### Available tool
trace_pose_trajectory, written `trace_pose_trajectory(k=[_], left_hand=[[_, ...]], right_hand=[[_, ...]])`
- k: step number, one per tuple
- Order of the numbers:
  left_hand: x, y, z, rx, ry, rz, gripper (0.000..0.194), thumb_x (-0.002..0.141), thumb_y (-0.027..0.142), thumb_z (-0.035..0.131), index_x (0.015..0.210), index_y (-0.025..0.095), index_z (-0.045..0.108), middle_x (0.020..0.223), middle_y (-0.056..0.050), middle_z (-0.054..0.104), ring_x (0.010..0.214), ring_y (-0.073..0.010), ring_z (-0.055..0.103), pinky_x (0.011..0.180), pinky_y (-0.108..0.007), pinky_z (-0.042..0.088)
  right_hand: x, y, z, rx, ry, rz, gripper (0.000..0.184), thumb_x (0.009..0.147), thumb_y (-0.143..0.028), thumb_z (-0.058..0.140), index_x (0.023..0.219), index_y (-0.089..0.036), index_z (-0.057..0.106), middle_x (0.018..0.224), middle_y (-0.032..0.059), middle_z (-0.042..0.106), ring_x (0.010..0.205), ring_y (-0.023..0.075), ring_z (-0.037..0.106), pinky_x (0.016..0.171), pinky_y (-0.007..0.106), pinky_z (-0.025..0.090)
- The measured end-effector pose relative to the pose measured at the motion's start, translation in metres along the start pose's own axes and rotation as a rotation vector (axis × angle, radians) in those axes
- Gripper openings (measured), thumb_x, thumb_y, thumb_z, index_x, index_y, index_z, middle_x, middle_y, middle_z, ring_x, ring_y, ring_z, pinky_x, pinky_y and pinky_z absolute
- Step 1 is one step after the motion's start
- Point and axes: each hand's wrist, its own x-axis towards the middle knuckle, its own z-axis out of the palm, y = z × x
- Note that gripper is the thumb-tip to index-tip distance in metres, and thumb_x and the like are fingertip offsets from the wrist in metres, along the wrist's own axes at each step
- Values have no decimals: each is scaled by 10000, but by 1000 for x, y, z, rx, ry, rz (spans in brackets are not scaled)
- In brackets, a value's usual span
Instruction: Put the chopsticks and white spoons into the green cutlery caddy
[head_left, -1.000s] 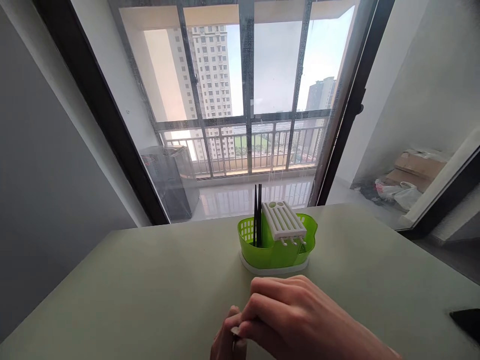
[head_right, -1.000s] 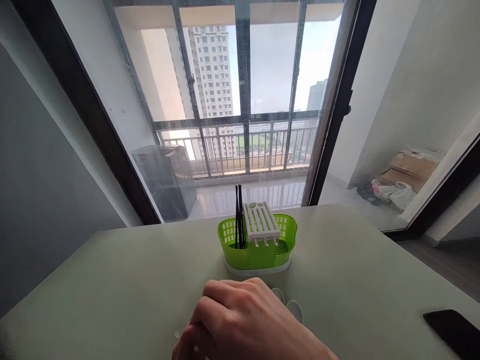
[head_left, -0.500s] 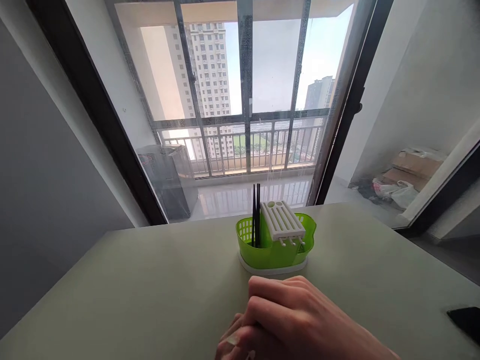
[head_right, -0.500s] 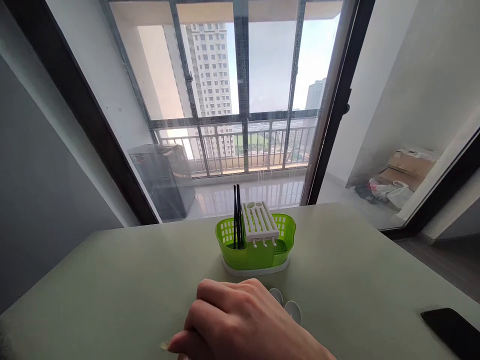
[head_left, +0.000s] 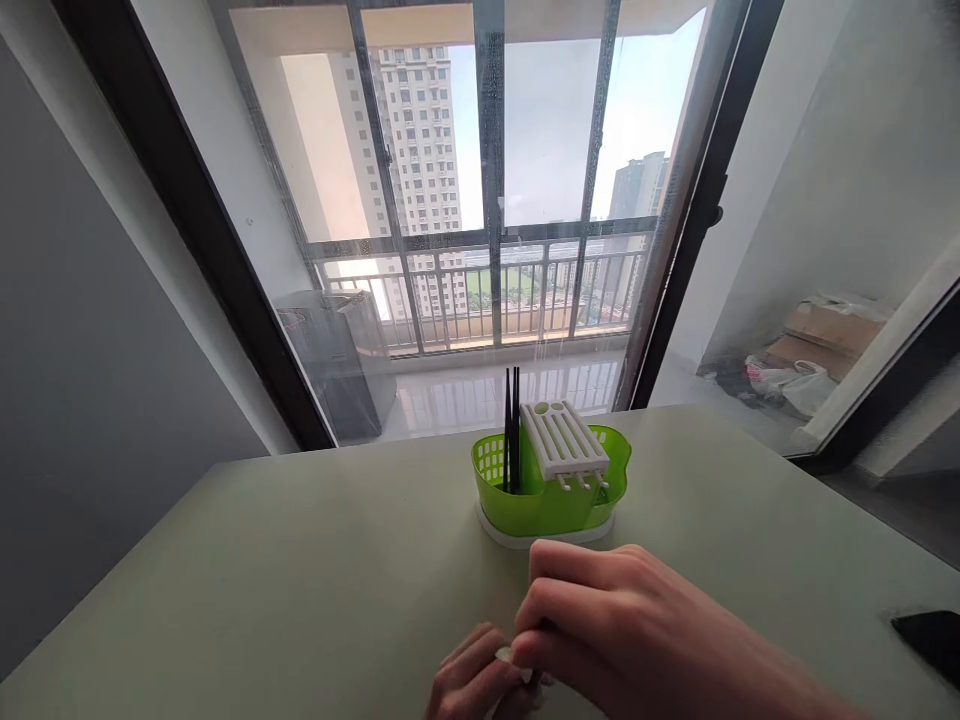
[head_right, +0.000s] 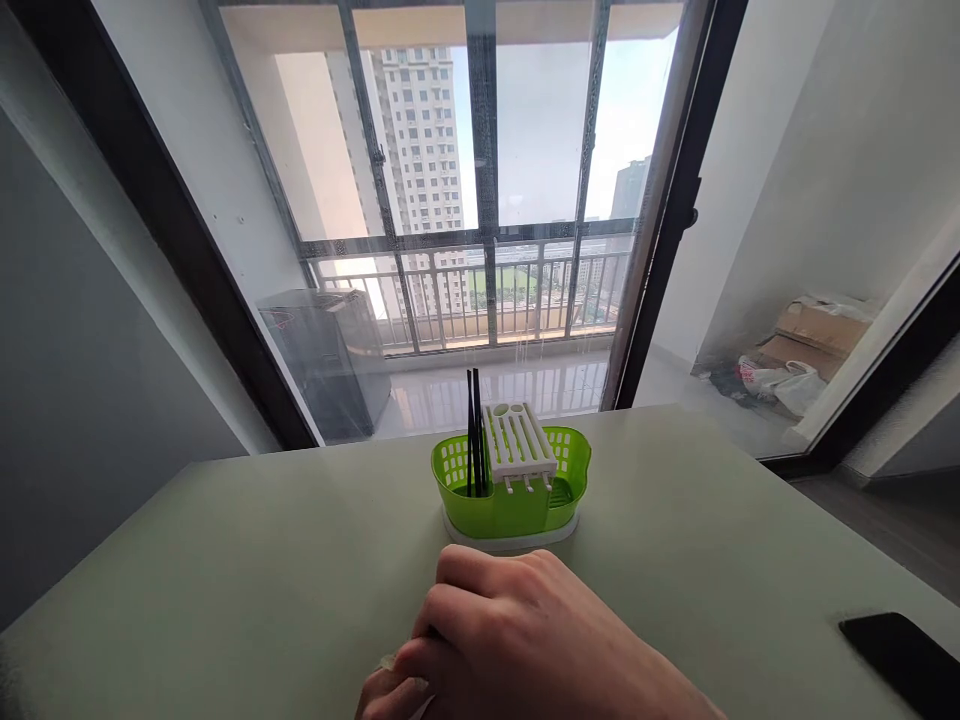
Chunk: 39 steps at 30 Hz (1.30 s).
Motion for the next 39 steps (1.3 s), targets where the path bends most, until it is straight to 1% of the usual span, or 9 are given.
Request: trace_pose_trajectory(k=[3, 6, 12, 16, 20, 22, 25, 29, 39], left_hand=[[1, -3, -1, 41, -22, 46, 359, 1075, 356, 500, 806, 230, 702, 669, 1, 679, 604, -129, 627, 575, -203, 519], [1, -8, -2, 17, -81, 48, 260, 1036, 329, 587, 834, 234, 721, 696, 7, 705, 666, -148, 662, 655, -229, 570], [2, -10, 1, 17, -198, -57, 168, 983, 274, 670, 845, 253, 763, 749, 26, 754, 842, -201, 750, 800, -284, 621], [1, -16, 6, -3, -224, -86, 97, 924, 241, 736, 859, 286, 793, 770, 34, 802, 871, -231, 773, 876, -338, 635], [-4, -31, 11, -25, -242, -75, 68, 886, 211, 775, 900, 271, 804, 936, 0, 842, 1056, -263, 764, 985, -408, 614], [-8, -37, 13, -29, -205, -98, 178, 843, 231, 823, 1017, 249, 791, 1026, -41, 837, 1108, -284, 745, 985, -426, 617], [-12, -42, 16, -60, -165, -136, 350, 795, 194, 854, 1125, 217, 739, 1087, -69, 817, 1084, -265, 731, 957, -391, 623], [-13, -42, 18, -96, -151, -185, 239, 806, 107, 781, 1015, 209, 725, 1011, -60, 795, 1004, -235, 710, 908, -361, 617], [-22, -48, 29, -98, -168, -225, 176, 804, 103, 740, 943, 211, 738, 980, -67, 776, 973, -245, 685, 888, -381, 593]], right_hand=[[0, 0, -2, 3, -37, 46, 254, 1033, -248, 612, 787, -197, 652, 809, -34, 654, 637, 70, 616, 573, 187, 416], [0, -1, -5, -1, -57, 86, 254, 1025, -240, 622, 779, -196, 664, 813, -35, 661, 642, 73, 630, 580, 189, 425], [-2, -4, -11, 104, -65, 84, 139, 1006, -226, 658, 879, -228, 713, 859, -45, 690, 691, 71, 662, 623, 160, 462], [-3, -1, -11, 100, -45, 103, 285, 1080, -276, 504, 864, -218, 681, 864, -10, 674, 717, 101, 652, 663, 203, 482], [-1, 12, -27, 148, 127, 126, 361, 1102, -371, 455, 838, -214, 645, 807, 2, 619, 704, 118, 601, 654, 233, 476], [4, 22, -46, 210, 224, 144, 406, 1104, -427, 430, 836, -217, 649, 740, -2, 584, 656, 126, 567, 621, 249, 469], [21, 38, -77, 246, 374, 177, 414, 1079, -523, 450, 928, -216, 683, 674, -14, 561, 591, 136, 544, 586, 273, 469], [55, 57, -99, 73, 521, 192, 451, 1050, -585, 463, 924, -211, 680, 653, -19, 556, 553, 135, 528, 567, 278, 444], [119, 101, -52, -40, 103, 194, 441, 1068, -436, 408, 924, -159, 719, 636, -14, 600, 558, 120, 578, 623, 251, 442]])
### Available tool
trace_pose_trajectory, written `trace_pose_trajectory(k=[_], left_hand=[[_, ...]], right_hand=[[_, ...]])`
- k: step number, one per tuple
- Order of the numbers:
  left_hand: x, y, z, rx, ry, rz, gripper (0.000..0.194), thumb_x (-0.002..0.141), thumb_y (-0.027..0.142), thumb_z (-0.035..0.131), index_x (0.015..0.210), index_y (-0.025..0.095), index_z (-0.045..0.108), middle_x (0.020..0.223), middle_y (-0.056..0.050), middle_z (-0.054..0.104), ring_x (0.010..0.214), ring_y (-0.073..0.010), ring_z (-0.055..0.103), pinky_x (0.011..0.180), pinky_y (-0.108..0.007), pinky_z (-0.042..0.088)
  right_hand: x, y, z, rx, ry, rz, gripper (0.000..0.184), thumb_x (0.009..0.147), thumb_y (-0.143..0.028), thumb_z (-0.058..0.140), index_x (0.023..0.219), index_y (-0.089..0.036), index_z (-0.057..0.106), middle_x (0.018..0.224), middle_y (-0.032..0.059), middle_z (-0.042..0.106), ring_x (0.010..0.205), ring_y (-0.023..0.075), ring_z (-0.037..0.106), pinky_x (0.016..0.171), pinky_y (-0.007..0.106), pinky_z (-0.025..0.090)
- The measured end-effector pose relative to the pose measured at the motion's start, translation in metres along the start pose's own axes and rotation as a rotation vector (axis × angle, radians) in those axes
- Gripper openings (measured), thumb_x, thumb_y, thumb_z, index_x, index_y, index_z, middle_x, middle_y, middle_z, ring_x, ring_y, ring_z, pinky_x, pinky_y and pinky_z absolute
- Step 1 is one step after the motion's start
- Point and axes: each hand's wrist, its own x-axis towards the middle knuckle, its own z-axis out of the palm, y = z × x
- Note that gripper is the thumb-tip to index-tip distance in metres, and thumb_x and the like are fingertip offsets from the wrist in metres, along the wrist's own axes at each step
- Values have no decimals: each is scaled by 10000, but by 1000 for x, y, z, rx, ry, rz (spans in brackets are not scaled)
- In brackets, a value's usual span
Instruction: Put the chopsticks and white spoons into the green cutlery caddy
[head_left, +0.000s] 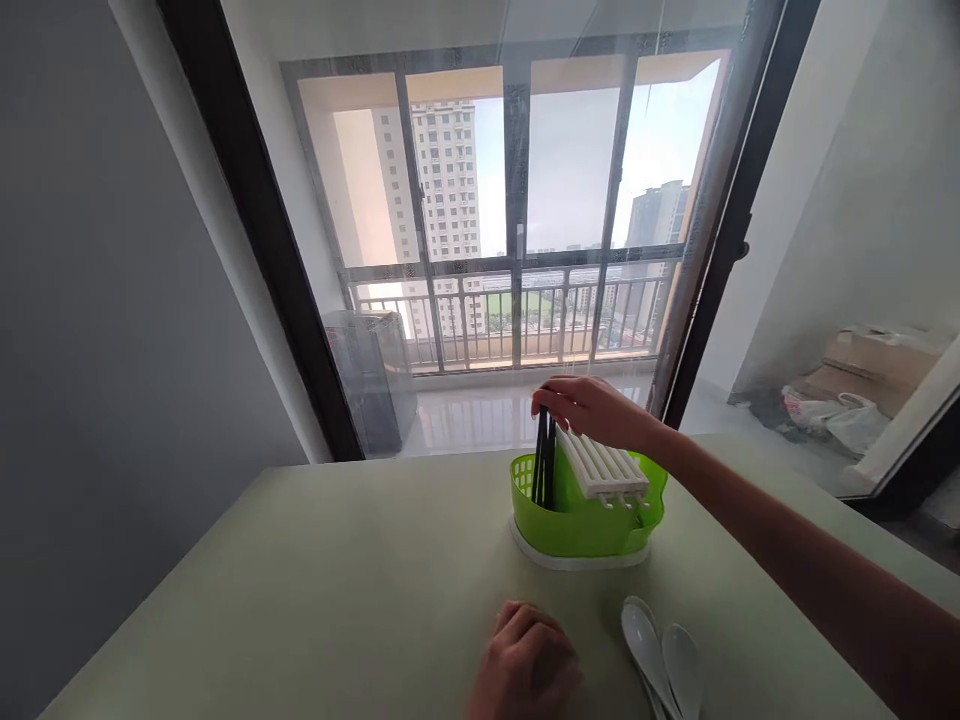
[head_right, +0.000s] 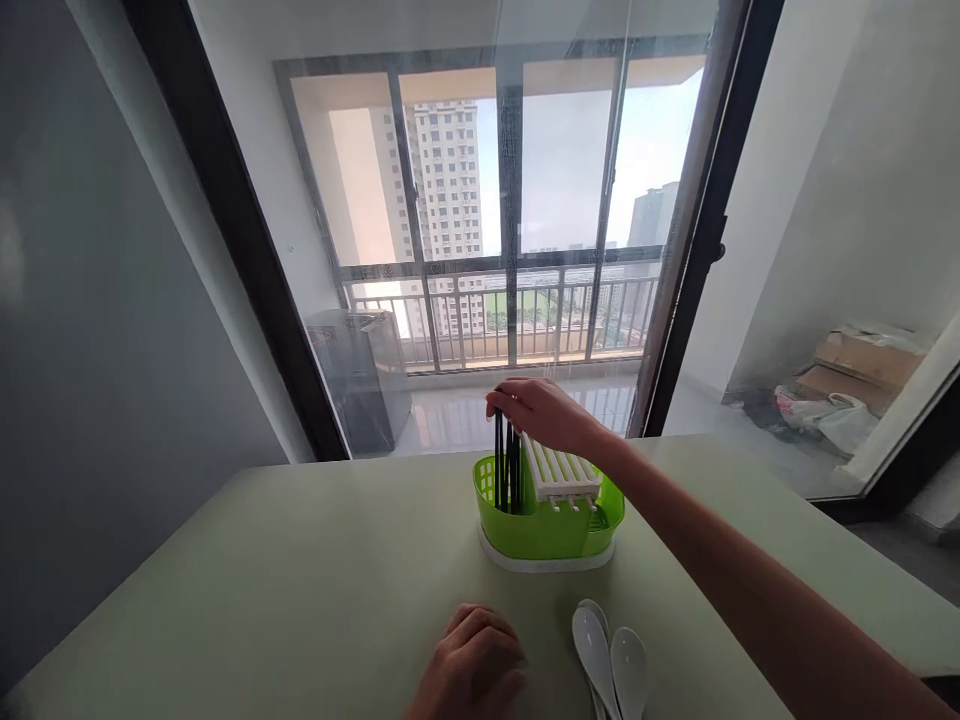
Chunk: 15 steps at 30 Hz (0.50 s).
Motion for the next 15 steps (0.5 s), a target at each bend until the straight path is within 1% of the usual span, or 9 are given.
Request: trace_pose_trajectory(k=[4, 7, 9, 12, 14, 15], left_hand=[[-1, 2, 3, -2, 13, -17, 179, 786, 86, 762, 913, 211, 749, 965, -59, 772, 966, -243, 687, 891, -377, 587], [0, 4, 3, 3, 9, -20, 194, 777, 71, 766, 911, 211, 758, 974, -56, 774, 975, -241, 688, 892, -366, 587], [0, 6, 2, 9, 6, -24, 182, 784, 74, 760, 908, 207, 759, 974, -58, 775, 973, -239, 689, 892, -365, 588], [-1, 7, 2, 18, 18, -27, 144, 800, 81, 749, 886, 197, 750, 953, -59, 774, 955, -236, 692, 884, -367, 590], [0, 8, 2, 23, 28, -20, 131, 809, 82, 738, 876, 195, 742, 944, -60, 774, 947, -235, 693, 870, -362, 593], [0, 9, 2, 25, 31, -14, 126, 814, 84, 733, 874, 195, 739, 942, -61, 773, 944, -235, 692, 863, -358, 594]], right_hand=[[10, 11, 18, 25, -92, 5, 440, 1062, -416, 415, 917, -148, 732, 664, -7, 618, 577, 120, 597, 633, 249, 450], [12, 17, 25, -48, -105, 35, 420, 1056, -386, 430, 925, -147, 749, 728, 24, 692, 587, 130, 614, 632, 262, 439], [13, 18, 27, -162, -35, 78, 351, 1041, -374, 484, 995, -151, 751, 800, 48, 748, 651, 154, 651, 652, 273, 432], [11, 13, 23, -291, 151, 164, 305, 1025, -379, 538, 1166, -161, 699, 923, 67, 791, 751, 188, 696, 671, 286, 430], [7, 5, 19, -320, 243, 179, 301, 1026, -375, 532, 1203, -174, 670, 922, 56, 794, 730, 185, 697, 660, 287, 429], [4, -1, 16, -320, 267, 166, 288, 1027, -370, 528, 1194, -183, 670, 901, 46, 792, 706, 178, 693, 656, 286, 430]])
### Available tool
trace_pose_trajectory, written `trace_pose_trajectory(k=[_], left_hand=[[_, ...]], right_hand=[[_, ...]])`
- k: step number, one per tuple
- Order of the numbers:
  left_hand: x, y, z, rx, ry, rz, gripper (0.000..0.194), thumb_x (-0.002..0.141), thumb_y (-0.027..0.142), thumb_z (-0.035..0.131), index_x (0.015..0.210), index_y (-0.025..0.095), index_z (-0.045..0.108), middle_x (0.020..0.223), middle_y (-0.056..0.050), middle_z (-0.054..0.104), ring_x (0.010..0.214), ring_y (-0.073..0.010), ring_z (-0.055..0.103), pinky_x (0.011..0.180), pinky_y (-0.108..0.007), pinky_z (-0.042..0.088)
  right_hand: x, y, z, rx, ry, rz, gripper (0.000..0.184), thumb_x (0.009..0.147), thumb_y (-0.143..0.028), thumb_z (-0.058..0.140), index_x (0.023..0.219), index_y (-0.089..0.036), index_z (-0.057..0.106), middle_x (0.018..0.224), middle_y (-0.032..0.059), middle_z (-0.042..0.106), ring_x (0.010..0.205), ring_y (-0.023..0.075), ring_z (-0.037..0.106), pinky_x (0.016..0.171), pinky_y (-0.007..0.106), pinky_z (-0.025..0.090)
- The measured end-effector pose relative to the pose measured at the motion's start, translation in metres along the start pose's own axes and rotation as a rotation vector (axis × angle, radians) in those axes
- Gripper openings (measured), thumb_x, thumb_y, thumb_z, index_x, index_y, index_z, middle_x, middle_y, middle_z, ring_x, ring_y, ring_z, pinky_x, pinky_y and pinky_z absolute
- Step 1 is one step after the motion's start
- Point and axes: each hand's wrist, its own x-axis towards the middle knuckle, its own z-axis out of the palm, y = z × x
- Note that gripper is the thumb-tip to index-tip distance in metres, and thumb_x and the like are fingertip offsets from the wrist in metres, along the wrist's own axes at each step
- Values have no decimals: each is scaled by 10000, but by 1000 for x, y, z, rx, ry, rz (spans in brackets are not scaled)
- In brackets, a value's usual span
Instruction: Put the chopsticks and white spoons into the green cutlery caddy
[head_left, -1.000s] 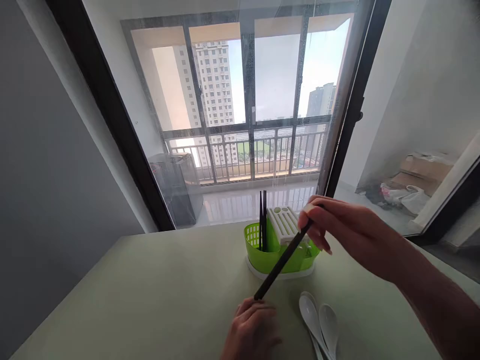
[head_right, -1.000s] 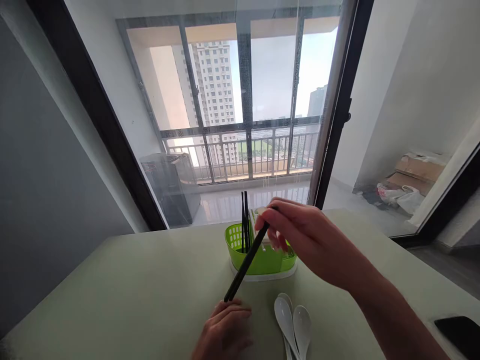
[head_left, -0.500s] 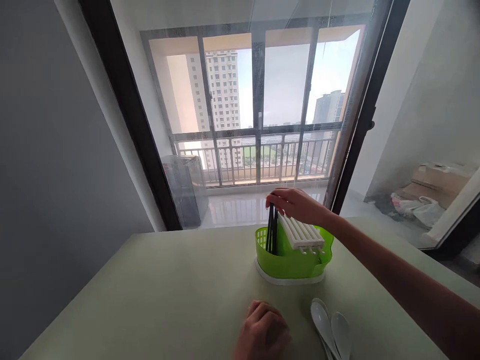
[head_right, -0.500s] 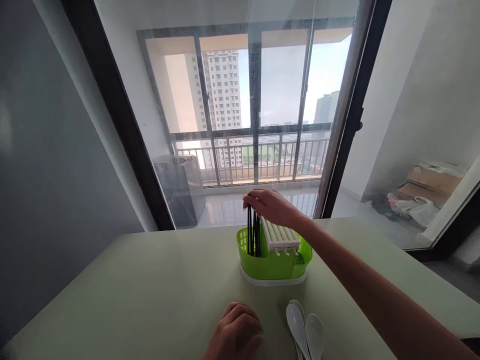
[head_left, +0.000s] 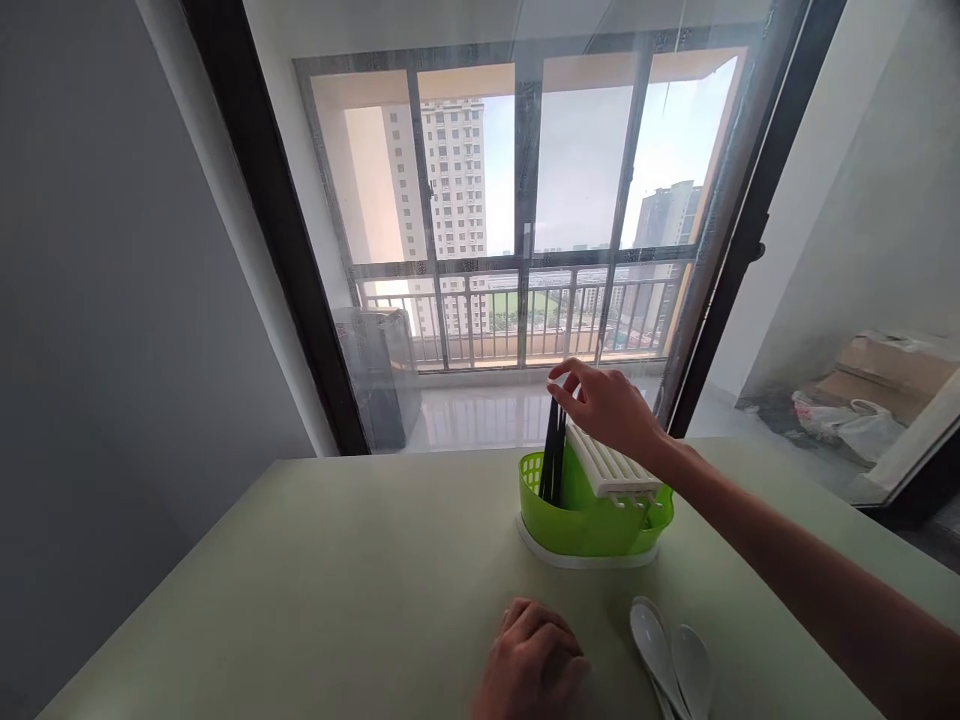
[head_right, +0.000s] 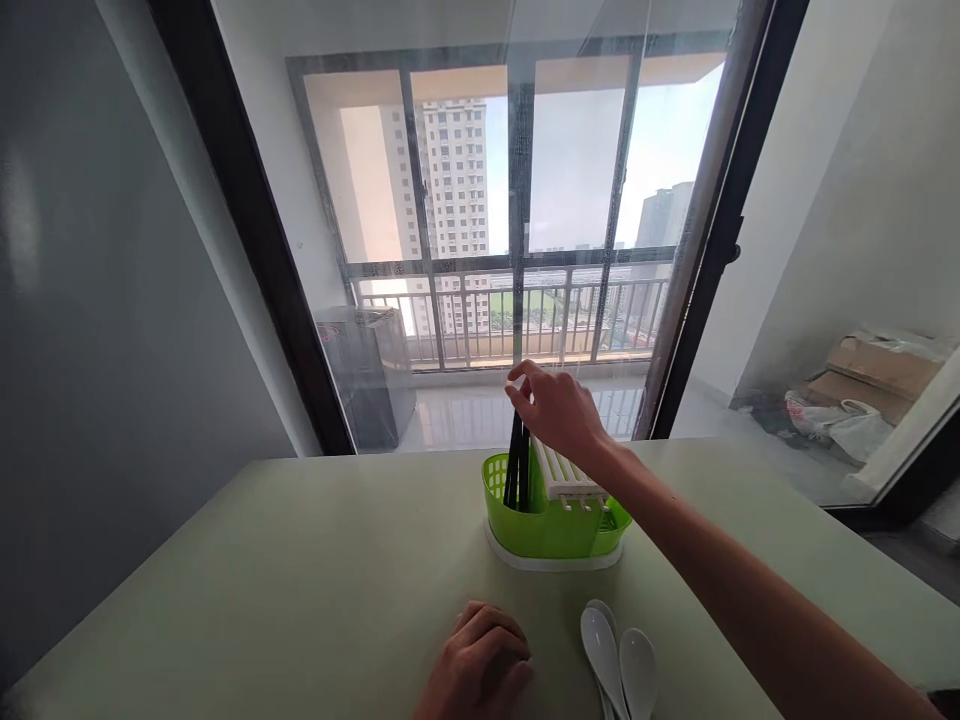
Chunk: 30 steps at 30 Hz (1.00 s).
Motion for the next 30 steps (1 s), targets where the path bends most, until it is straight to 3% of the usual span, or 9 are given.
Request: trace_pose_trajectory(k=[4, 7, 11, 15, 18, 21, 26, 30], left_hand=[[1, 4, -3, 5, -9, 8, 115, 842, 91, 711, 887, 196, 729, 955, -63, 769, 947, -230, 685, 874, -356, 591], [3, 8, -6, 9, -27, -16, 133, 848, 74, 702, 894, 198, 720, 975, -59, 765, 962, -225, 676, 888, -356, 584], [3, 15, -9, 4, -51, -55, 132, 884, 73, 689, 905, 202, 710, 989, -52, 755, 973, -218, 661, 894, -355, 574], [4, 20, -11, -7, -60, -71, 126, 913, 92, 681, 913, 214, 709, 990, -43, 750, 984, -217, 657, 926, -370, 564], [6, 22, -12, -13, -67, -85, 127, 920, 95, 676, 899, 215, 710, 984, -44, 748, 986, -220, 661, 910, -368, 566], [7, 23, -13, -20, -66, -85, 128, 924, 93, 668, 899, 211, 713, 981, -46, 746, 986, -218, 666, 907, -367, 568], [9, 26, -15, -18, -74, -96, 104, 946, 130, 662, 911, 211, 716, 997, -45, 748, 992, -214, 662, 914, -365, 570], [9, 28, -16, -15, -81, -101, 117, 958, 138, 650, 898, 212, 716, 1002, -43, 747, 995, -211, 660, 918, -364, 567]], right_hand=[[-22, -20, -23, 64, 13, -86, 253, 1029, -375, 525, 1087, -214, 711, 811, 17, 770, 638, 153, 671, 641, 282, 443], [-52, -32, -40, 126, -48, -136, 277, 1038, -433, 522, 1040, -237, 718, 774, -1, 744, 605, 138, 635, 611, 270, 443], [-98, -29, -49, 184, -320, -151, 301, 1066, -460, 472, 1040, -274, 708, 850, -6, 744, 692, 146, 655, 626, 261, 445], [-140, 2, -31, 50, -630, -114, 172, 1011, -356, 572, 936, -270, 700, 832, -7, 751, 744, 187, 698, 644, 285, 436], [-166, 28, -8, -129, -669, -20, 109, 961, -263, 584, 980, -243, 690, 981, 53, 778, 855, 257, 745, 694, 331, 470], [-185, 44, 11, -164, -642, 39, 239, 904, -231, 599, 1138, -250, 649, 1175, 88, 760, 1012, 304, 748, 753, 353, 499], [-197, 40, 24, -150, -654, 130, 324, 841, -237, 617, 1163, -270, 610, 1157, 82, 762, 980, 296, 758, 733, 335, 495], [-195, 27, 25, -209, -745, 181, 380, 861, -236, 612, 1240, -233, 585, 1270, 139, 725, 1102, 356, 729, 787, 398, 508]])
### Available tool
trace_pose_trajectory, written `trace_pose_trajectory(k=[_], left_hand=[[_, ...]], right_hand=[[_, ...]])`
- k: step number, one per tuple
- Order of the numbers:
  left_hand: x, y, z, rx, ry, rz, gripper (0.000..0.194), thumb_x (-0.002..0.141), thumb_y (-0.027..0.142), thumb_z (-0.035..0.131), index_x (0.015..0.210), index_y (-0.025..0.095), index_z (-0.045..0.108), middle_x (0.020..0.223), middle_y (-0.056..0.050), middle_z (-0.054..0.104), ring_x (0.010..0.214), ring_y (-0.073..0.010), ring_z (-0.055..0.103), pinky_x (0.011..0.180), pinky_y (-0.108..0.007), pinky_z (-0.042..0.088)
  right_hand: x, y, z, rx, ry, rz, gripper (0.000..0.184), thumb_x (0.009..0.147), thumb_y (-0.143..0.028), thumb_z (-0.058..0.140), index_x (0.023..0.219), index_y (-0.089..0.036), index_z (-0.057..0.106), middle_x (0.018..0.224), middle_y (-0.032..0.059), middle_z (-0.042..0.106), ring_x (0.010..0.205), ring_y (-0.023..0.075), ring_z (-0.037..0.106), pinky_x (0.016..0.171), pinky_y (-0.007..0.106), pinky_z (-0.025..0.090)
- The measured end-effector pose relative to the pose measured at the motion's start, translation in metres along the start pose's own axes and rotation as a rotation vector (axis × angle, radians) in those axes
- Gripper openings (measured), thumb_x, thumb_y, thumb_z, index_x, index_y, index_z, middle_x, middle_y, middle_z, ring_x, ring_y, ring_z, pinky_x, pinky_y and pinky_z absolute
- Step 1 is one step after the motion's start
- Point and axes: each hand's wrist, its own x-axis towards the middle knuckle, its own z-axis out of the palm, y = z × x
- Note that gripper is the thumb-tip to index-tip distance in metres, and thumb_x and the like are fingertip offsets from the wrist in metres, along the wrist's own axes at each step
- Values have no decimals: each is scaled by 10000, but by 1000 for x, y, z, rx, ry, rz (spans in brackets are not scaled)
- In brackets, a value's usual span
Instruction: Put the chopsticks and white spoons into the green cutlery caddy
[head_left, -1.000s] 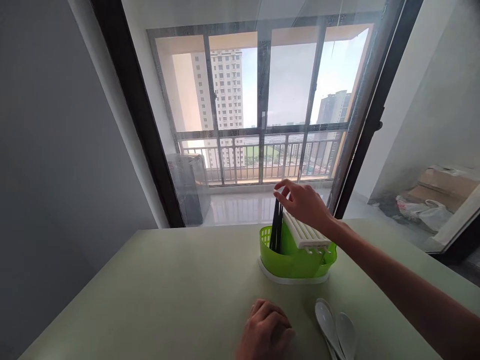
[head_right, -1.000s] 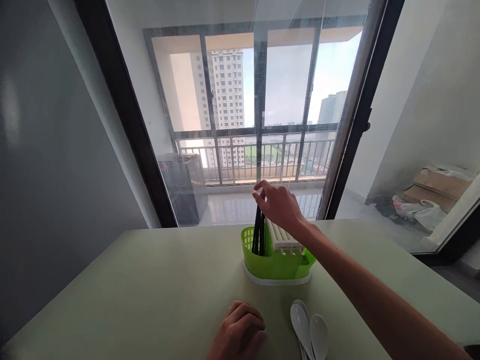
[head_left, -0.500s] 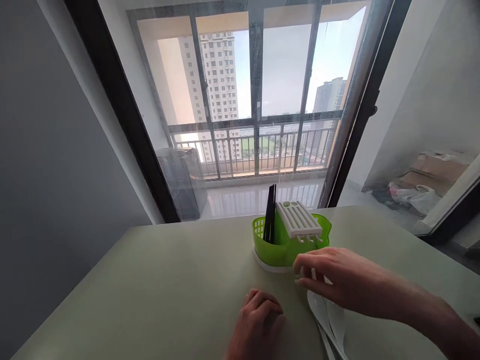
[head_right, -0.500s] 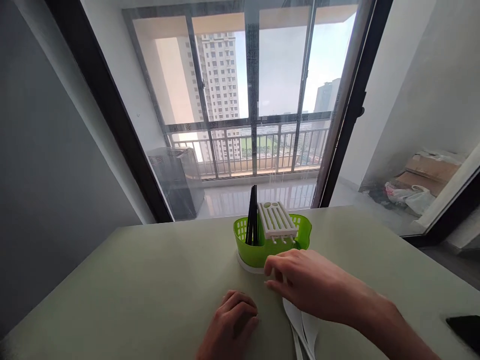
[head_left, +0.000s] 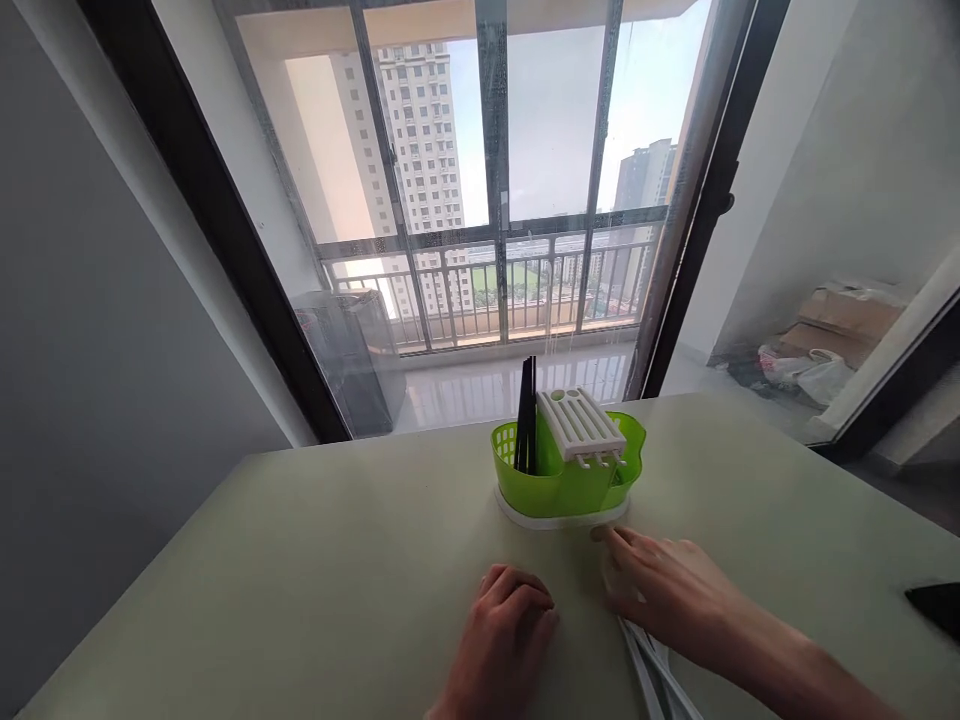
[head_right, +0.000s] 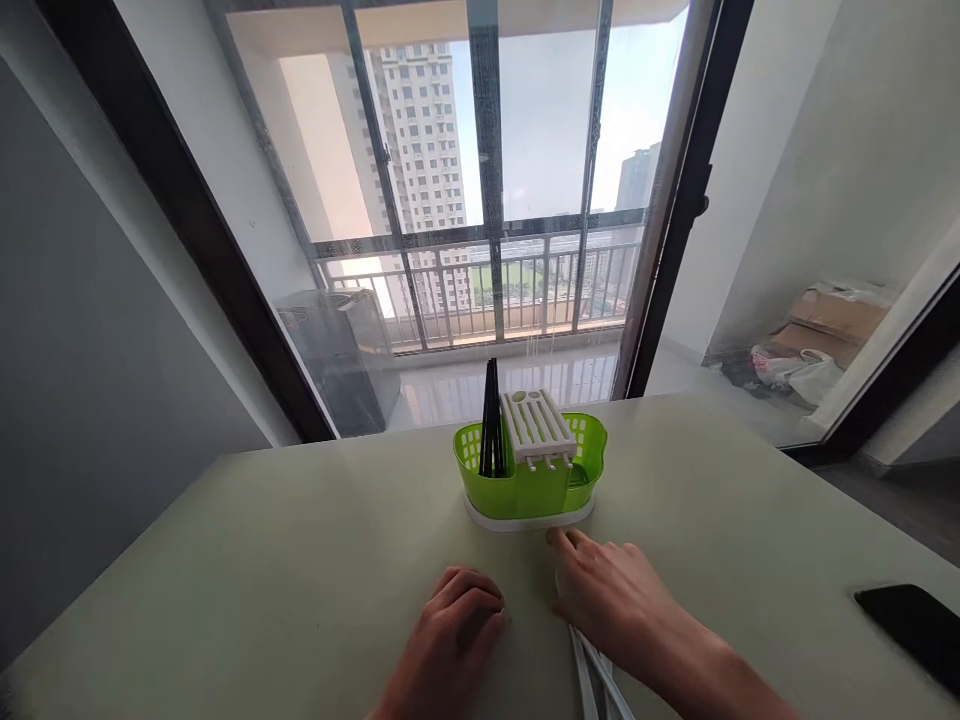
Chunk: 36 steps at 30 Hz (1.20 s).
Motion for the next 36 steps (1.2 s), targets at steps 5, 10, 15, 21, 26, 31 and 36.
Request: trace_pose_trajectory(k=[5, 10, 15, 21, 26, 31, 36], left_hand=[[0, 3, -1, 0, -4, -7, 114, 956, 141, 652, 901, 216, 719, 995, -43, 746, 987, -209, 662, 910, -361, 570], [0, 2, 0, 0, 2, -2, 116, 957, 136, 655, 904, 219, 717, 1002, -42, 744, 989, -207, 661, 911, -360, 571], [0, 1, 0, -5, 0, -9, 101, 962, 153, 660, 909, 221, 712, 1007, -43, 742, 995, -211, 658, 914, -368, 573], [0, 1, 0, 1, -11, -23, 94, 965, 176, 653, 917, 222, 719, 1018, -55, 743, 1008, -226, 659, 922, -392, 580], [0, 2, -2, -8, -12, -24, 116, 975, 187, 631, 915, 223, 724, 1016, -61, 744, 1003, -227, 659, 918, -393, 583], [1, 2, -1, -4, -5, -20, 112, 966, 177, 643, 904, 224, 723, 1011, -55, 744, 1012, -227, 663, 927, -390, 582], [1, 1, -1, 6, -1, -2, 105, 961, 166, 656, 910, 226, 725, 1002, -44, 748, 993, -215, 665, 918, -375, 582]], right_hand=[[-1, -2, -2, -3, -10, 81, 305, 858, -238, 633, 1161, -246, 598, 1169, 121, 765, 1040, 345, 752, 731, 359, 468], [-2, 6, 4, 14, -27, 134, 382, 840, -274, 676, 1202, -245, 556, 1099, 123, 791, 1024, 366, 757, 684, 341, 421], [-2, 14, 12, -12, -35, 156, 369, 894, -336, 633, 1233, -216, 549, 1156, 145, 783, 1055, 411, 746, 706, 383, 425], [-6, 14, 10, -52, -75, 186, 298, 910, -355, 615, 1177, -222, 617, 1134, 136, 792, 1062, 402, 750, 706, 374, 437], [-8, 9, 11, -49, -65, 166, 304, 905, -348, 580, 1164, -212, 661, 1072, 145, 801, 1010, 411, 760, 693, 383, 438], [-5, 11, 23, -42, -13, 96, 329, 902, -365, 546, 1148, -192, 679, 1020, 160, 803, 949, 425, 768, 662, 393, 433], [-3, 6, 32, -41, 25, 91, 242, 905, -358, 530, 956, -210, 714, 945, 146, 808, 879, 380, 777, 631, 354, 407]])
